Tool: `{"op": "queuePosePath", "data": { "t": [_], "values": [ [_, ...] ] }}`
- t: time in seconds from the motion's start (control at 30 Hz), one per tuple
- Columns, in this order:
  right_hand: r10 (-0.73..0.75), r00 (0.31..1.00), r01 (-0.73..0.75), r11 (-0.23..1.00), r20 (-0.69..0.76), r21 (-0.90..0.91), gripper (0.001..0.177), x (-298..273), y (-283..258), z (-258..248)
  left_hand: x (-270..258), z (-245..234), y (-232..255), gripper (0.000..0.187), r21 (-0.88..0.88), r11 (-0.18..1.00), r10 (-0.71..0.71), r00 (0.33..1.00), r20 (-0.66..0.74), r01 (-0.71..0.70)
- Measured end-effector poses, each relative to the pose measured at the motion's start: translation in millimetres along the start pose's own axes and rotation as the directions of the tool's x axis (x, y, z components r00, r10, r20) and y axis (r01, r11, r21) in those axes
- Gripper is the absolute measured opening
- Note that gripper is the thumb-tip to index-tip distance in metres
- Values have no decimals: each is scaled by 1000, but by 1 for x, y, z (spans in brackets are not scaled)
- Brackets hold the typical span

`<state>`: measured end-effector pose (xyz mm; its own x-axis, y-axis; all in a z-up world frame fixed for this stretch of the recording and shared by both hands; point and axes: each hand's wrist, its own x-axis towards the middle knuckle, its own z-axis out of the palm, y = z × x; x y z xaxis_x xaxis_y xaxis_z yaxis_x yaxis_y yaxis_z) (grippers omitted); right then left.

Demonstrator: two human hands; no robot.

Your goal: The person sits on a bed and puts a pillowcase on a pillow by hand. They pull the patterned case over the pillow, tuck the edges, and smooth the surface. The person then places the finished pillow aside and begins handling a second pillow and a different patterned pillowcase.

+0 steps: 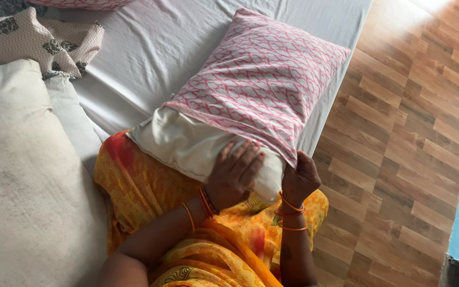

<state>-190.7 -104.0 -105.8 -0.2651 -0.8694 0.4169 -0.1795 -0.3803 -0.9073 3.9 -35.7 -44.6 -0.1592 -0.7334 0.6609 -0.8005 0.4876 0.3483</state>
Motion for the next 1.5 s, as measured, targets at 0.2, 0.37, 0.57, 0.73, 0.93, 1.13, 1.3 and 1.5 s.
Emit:
{"op": "queuePosePath", "data": {
  "t": [0.2,0.37,0.57,0.73,0.93,1.13,1.3,1.5],
  "values": [
    [55,995,-65,991,83,121,10,3,-34,6,27,-22,-13,46,-16,1000,-13,991,-135,11],
    [139,989,-143,987,53,78,11,-3,-45,8,22,-4,-18,41,46,996,82,988,-133,-77],
    [130,979,-134,991,159,14,11,-23,-64,1,-5,49,-33,30,99,977,198,974,-113,-188],
    [-2,949,26,997,315,-71,11,-17,-89,13,-7,73,-39,23,86,978,198,976,-95,-190],
    [-136,875,266,937,466,-226,26,9,-111,21,-21,56,11,19,-236,945,253,964,84,-227],
    [-78,689,379,886,721,-266,72,17,-31,43,-21,13,-23,22,-113,992,-25,967,253,55],
    [-60,675,551,703,735,-449,86,-16,-6,43,-14,-40,-94,48,492,793,-289,933,-216,359],
    [-86,699,524,737,710,-427,85,-15,-9,46,-24,-56,-91,47,262,608,-794,583,172,750]
  ]
}}
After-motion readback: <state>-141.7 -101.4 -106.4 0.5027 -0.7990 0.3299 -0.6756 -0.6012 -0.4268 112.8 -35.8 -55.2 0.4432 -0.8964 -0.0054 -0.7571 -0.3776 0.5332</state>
